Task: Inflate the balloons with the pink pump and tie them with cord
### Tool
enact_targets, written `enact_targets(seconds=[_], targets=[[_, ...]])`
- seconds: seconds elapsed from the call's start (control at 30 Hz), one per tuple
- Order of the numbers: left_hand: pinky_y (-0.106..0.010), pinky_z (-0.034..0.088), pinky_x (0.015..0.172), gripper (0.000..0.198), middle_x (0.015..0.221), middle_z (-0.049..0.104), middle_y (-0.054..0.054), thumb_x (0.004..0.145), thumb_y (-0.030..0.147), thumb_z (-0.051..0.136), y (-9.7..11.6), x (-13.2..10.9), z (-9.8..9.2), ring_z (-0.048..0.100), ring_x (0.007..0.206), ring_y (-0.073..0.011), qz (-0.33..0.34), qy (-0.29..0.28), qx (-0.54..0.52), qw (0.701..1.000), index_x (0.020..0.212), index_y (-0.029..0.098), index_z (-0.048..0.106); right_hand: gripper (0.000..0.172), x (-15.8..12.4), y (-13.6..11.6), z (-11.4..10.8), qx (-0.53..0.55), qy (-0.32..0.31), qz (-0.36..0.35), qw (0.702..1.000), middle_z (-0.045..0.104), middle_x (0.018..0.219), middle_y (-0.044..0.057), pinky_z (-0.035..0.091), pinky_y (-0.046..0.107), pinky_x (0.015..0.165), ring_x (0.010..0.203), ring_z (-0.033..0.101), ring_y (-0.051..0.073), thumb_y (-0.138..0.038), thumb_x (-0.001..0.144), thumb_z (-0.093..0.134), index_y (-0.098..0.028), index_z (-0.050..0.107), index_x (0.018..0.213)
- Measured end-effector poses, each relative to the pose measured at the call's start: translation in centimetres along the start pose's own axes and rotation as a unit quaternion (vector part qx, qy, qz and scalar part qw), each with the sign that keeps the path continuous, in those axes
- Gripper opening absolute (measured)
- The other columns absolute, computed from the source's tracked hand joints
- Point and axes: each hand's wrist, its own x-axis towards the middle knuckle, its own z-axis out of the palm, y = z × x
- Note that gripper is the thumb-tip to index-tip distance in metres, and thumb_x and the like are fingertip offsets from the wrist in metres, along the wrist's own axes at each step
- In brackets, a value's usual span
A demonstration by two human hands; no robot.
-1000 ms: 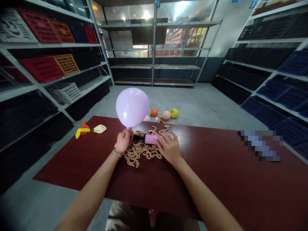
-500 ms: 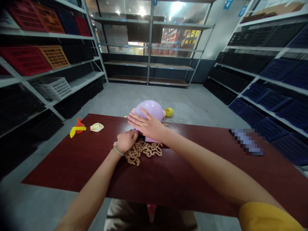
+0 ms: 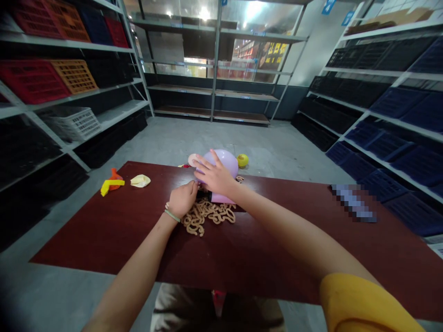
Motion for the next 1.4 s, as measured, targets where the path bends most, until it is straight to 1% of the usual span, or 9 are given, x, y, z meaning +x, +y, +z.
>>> enact_targets(seconds=[0.1, 0.3, 0.5, 0.7, 1.0, 1.1, 1.2, 1.3, 1.4], targets=[[-0.024, 0.034, 0.055, 0.027, 0.052, 0.045, 0.002, 0.089, 0.04, 0.06, -0.1, 0.2, -0.2, 0.048, 0.049, -0.0171, -0.008, 0.02, -0.075, 0.997, 0.069, 0.022, 0.054, 0.028, 0.2, 0.5, -0.2, -0.036, -0.008, -0.02, 0.999, 0.046, 0.15, 0.009, 0.005, 0.066, 0.118, 0.146, 0.025, 0.029, -0.022, 0.091, 0.056, -0.016, 0.062, 0.118], [-0.025, 0.035, 0.057, 0.033, 0.057, 0.055, -0.001, 0.092, 0.033, 0.056, -0.6, 0.9, -0.6, 0.047, 0.053, -0.0153, -0.049, -0.054, -0.242, 0.967, 0.061, 0.021, 0.056, 0.034, -0.4, 1.4, -1.5, -0.008, -0.006, -0.023, 1.0, 0.047, 0.148, 0.003, 0.013, 0.068, 0.118, 0.145, 0.028, 0.029, -0.017, 0.085, 0.062, -0.023, 0.062, 0.119], [-0.023, 0.029, 0.045, 0.028, 0.062, 0.062, -0.001, 0.09, 0.039, 0.056, -0.9, 1.4, -1.0, 0.043, 0.045, -0.0109, -0.09, -0.083, -0.342, 0.932, 0.075, 0.018, 0.066, 0.042, -1.2, 1.9, -2.1, 0.02, 0.006, -0.012, 1.0, 0.048, 0.148, 0.002, 0.013, 0.071, 0.117, 0.144, 0.029, 0.03, -0.015, 0.086, 0.06, -0.026, 0.059, 0.127], [-0.021, 0.023, 0.042, 0.028, 0.055, 0.058, 0.0, 0.078, 0.042, 0.07, -0.3, 1.2, -1.3, 0.036, 0.042, -0.0074, -0.131, -0.069, -0.357, 0.922, 0.074, 0.015, 0.07, 0.047, -2.2, 1.4, -2.2, 0.013, 0.024, -0.015, 1.0, 0.044, 0.151, 0.001, 0.015, 0.067, 0.118, 0.146, 0.027, 0.028, -0.014, 0.093, 0.052, -0.026, 0.049, 0.138], [-0.022, 0.034, 0.052, 0.028, 0.066, 0.065, 0.001, 0.085, 0.044, 0.061, 0.3, 0.6, -1.3, 0.045, 0.05, -0.0094, -0.061, -0.061, -0.196, 0.977, 0.08, 0.018, 0.069, 0.07, -6.1, -0.9, -2.8, -0.011, 0.042, 0.065, 0.997, 0.033, 0.158, 0.002, 0.016, 0.062, 0.117, 0.146, 0.025, 0.029, -0.017, 0.093, 0.053, -0.036, 0.022, 0.153], [-0.023, 0.039, 0.057, 0.027, 0.067, 0.068, 0.001, 0.086, 0.044, 0.06, 0.1, 0.6, -1.2, 0.052, 0.054, -0.011, -0.061, -0.041, -0.156, 0.985, 0.081, 0.018, 0.069, 0.062, -7.8, -2.4, -1.7, -0.013, 0.066, 0.113, 0.991, 0.044, 0.151, 0.003, 0.019, 0.058, 0.114, 0.143, 0.029, 0.03, -0.021, 0.092, 0.055, -0.035, 0.034, 0.149], [-0.023, 0.042, 0.061, 0.025, 0.071, 0.071, 0.0, 0.086, 0.042, 0.06, -0.1, 0.7, -1.0, 0.058, 0.061, -0.0127, -0.059, -0.027, -0.129, 0.99, 0.085, 0.019, 0.07, 0.036, -9.2, -4.4, -0.2, 0.004, 0.105, 0.144, 0.984, 0.062, 0.129, 0.004, 0.027, 0.047, 0.105, 0.128, 0.044, 0.027, -0.022, 0.092, 0.057, -0.031, 0.058, 0.127], [-0.023, 0.042, 0.062, 0.024, 0.073, 0.072, -0.001, 0.086, 0.041, 0.06, -0.3, 0.8, -0.9, 0.059, 0.063, -0.0133, -0.058, -0.015, -0.115, 0.992, 0.083, 0.019, 0.069, 0.014, -10.6, -6.1, 0.6, 0.062, 0.091, 0.157, 0.982, 0.069, 0.099, 0.003, 0.033, 0.039, 0.09, 0.101, 0.053, 0.021, -0.023, 0.092, 0.055, -0.025, 0.067, 0.1], [-0.023, 0.042, 0.06, 0.024, 0.074, 0.072, 0.0, 0.086, 0.041, 0.059, -0.3, 0.7, -1.0, 0.058, 0.06, -0.0125, -0.054, -0.002, -0.11, 0.992, 0.083, 0.019, 0.069, 0.016, -11.7, -6.8, 0.5, 0.129, 0.054, 0.159, 0.977, 0.068, 0.088, 0.005, 0.034, 0.036, 0.082, 0.088, 0.051, 0.02, -0.024, 0.092, 0.052, -0.02, 0.067, 0.092]])
